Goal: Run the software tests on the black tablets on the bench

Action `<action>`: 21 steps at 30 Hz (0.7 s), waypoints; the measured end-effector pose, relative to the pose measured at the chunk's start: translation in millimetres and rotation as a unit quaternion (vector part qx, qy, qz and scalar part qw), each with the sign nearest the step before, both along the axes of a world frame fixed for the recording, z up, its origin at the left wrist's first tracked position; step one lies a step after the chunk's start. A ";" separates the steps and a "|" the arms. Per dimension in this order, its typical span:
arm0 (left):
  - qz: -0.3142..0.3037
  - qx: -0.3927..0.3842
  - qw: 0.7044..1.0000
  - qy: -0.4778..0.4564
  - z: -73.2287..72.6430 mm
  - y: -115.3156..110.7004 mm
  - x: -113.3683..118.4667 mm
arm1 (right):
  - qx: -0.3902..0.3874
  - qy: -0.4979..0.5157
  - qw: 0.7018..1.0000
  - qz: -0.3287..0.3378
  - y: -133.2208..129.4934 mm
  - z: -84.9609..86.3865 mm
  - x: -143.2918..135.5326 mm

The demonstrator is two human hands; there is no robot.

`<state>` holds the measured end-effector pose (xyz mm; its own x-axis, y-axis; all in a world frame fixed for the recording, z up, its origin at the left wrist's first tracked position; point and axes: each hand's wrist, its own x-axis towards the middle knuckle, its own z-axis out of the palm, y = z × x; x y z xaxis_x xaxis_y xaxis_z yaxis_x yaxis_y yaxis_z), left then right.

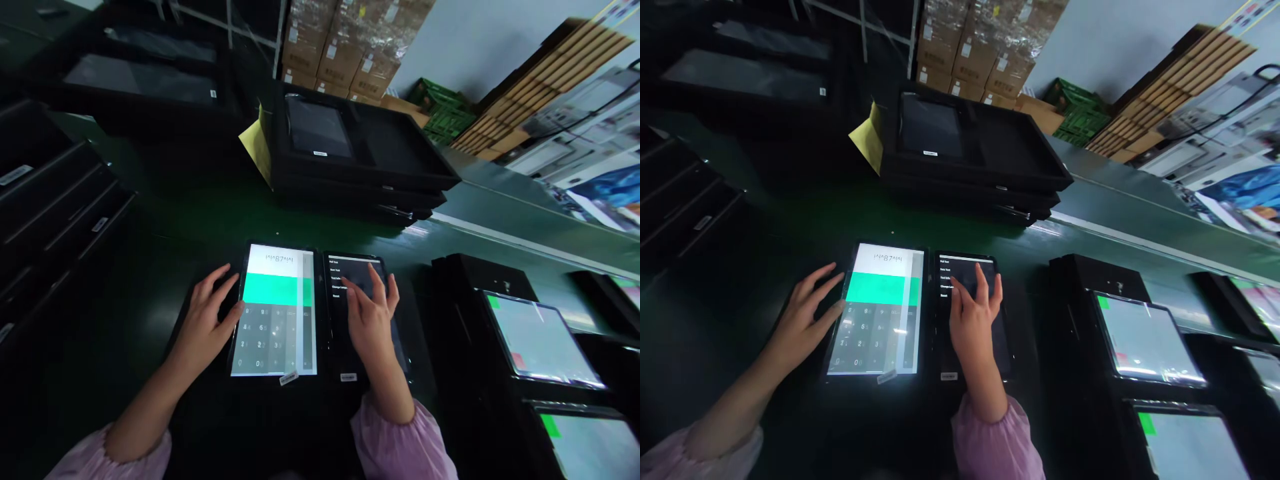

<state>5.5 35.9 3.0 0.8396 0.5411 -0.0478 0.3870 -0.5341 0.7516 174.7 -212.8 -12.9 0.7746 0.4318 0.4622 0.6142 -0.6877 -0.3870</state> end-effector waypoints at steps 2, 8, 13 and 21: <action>0.006 0.006 1.000 -0.010 -0.9 1.6 1.4 | 0.005 0.002 1.000 0.007 -2.1 1.1 1.3; 0.030 -0.026 0.999 -0.009 5.7 15.0 21.4 | 0.064 0.027 0.998 -0.006 -10.3 8.9 -3.3; 0.048 -0.025 0.998 -0.020 10.9 25.9 53.9 | 0.075 0.043 0.996 -0.001 -21.4 11.2 -3.2; 0.073 0.030 0.995 -0.053 2.7 24.6 67.1 | 0.085 0.026 0.996 -0.014 -27.7 22.6 -1.1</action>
<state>72.7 60.5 5.7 0.7504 0.6570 0.0729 0.3845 -0.5235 0.7603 173.6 -240.5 9.8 0.8097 0.3283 0.4865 0.5722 -0.6260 -0.5299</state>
